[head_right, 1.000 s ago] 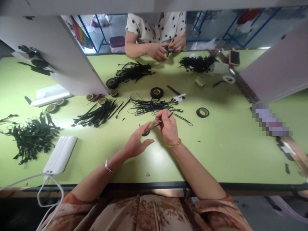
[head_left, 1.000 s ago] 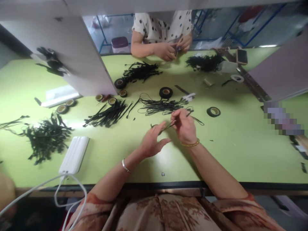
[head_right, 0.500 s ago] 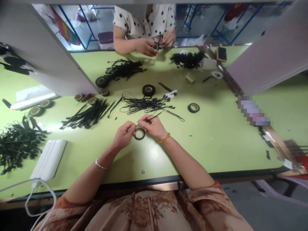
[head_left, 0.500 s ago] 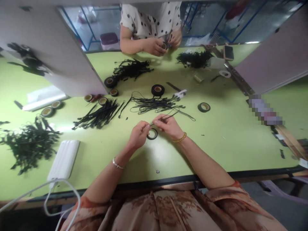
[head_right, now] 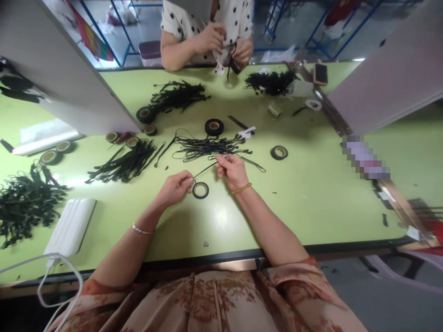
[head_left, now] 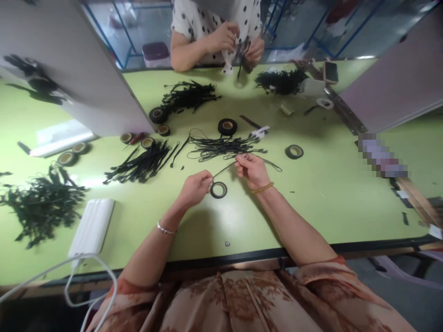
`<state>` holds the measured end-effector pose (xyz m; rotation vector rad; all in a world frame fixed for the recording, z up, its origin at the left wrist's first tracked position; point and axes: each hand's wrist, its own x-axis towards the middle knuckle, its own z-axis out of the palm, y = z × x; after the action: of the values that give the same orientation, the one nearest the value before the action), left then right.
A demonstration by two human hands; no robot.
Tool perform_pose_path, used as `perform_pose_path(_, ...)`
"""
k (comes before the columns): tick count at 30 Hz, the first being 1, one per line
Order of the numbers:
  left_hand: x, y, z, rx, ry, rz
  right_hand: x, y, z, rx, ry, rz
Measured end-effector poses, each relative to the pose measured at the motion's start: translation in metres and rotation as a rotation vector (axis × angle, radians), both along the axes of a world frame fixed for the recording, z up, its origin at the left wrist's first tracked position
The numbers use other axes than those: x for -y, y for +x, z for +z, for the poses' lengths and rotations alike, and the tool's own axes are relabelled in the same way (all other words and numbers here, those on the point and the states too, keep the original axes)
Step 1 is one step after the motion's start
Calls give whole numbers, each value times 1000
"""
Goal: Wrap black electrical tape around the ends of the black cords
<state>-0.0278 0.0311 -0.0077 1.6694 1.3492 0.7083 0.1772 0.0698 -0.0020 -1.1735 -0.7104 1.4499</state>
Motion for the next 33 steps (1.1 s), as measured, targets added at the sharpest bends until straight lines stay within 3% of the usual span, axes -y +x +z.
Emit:
perform_pose_path(3,-4,-1,-5,36,102,183,-1,0,-3,22,9,-53)
perform_pose_path(6,-8,-6,-13,195,-85,334,5,-3,-2,227,172,-73)
perform_pose_path(8,-11,-10,-17,330,-187,383,15,-8,4,527,352,88)
perform_pose_path(11,-14,-12,-17,531,-222,431,35,-22,15,1086,510,580)
perform_pose_path(12,-14,-12,-16,587,-233,441,40,-27,18,1264,547,672)
perform_pose_path(15,-13,-10,-14,694,-292,432,49,-35,18,1540,542,731)
perform_pose_path(18,-12,-9,-13,747,-370,398,46,-33,11,1441,548,650)
perform_pose_path(24,-11,-7,-9,762,-479,377,36,-24,3,825,572,503)
perform_pose_path(33,-9,-4,-11,766,-422,343,35,-26,1,773,588,440)
